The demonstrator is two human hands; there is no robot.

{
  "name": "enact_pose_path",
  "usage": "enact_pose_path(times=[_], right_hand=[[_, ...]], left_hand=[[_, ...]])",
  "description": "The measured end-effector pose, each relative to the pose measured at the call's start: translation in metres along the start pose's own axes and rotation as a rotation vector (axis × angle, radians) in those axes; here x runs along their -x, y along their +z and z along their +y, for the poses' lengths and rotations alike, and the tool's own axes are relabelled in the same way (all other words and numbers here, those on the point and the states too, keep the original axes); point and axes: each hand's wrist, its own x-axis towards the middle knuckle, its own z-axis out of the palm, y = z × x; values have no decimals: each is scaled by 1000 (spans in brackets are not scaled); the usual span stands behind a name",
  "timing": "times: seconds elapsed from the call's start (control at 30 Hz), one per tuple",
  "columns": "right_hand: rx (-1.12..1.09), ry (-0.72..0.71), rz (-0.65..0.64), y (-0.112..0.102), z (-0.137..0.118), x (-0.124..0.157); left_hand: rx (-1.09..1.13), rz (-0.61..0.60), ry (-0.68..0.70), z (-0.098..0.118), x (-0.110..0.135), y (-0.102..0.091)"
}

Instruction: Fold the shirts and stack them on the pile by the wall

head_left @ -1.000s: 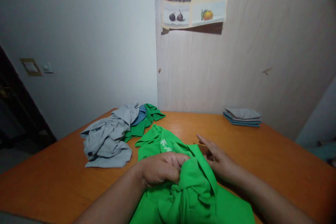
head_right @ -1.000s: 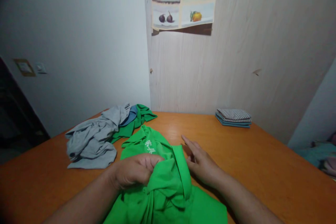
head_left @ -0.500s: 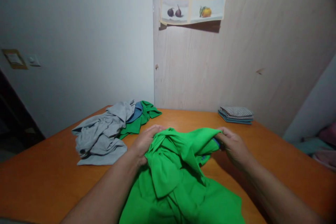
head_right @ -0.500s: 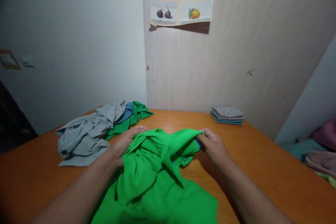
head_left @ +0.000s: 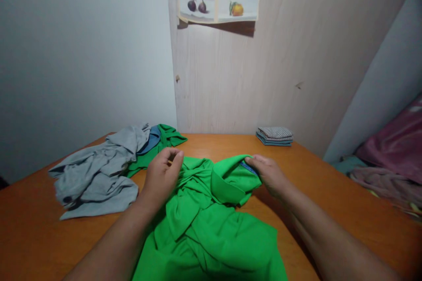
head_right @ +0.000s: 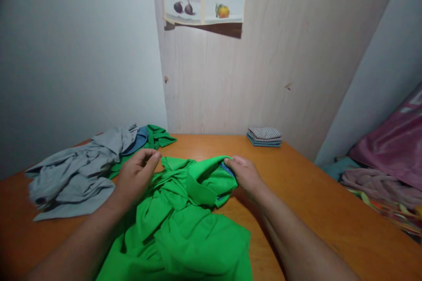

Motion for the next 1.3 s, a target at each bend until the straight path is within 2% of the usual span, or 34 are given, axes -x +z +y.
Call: enact_pose_path(times=[0.07,0.13,0.3,0.47,0.63,0.77,0.93,1.1,1.2,1.3], right_hand=[[13,-6,-21,1,0,0],[28,-18,-43,3,-1,1],[-7,5,-136,12,-4,8],[-15,38,-236,16,-5,12],[29,-43,-156,14,-1,10],[-9,-63,-122,13,2,9],[-235,41,-132,12,0,11],[-407,142,-149,10,-1,9],[-492,224,-157,12,-2,9],[-553,272,-166,13,-4,10]], left_hand=[[-4,-32,107,15,8,-1],[31,-119,151,27,17,1],[168,-406,31,34,30,12],[-12,-582,1,28,30,15],[-28,-713,-67,29,25,12],[122,-733,-179,28,24,10],[454,-745,-352,23,25,11],[567,-623,-318,30,24,8],[517,-548,-251,34,22,4],[421,-551,-232,36,21,2]])
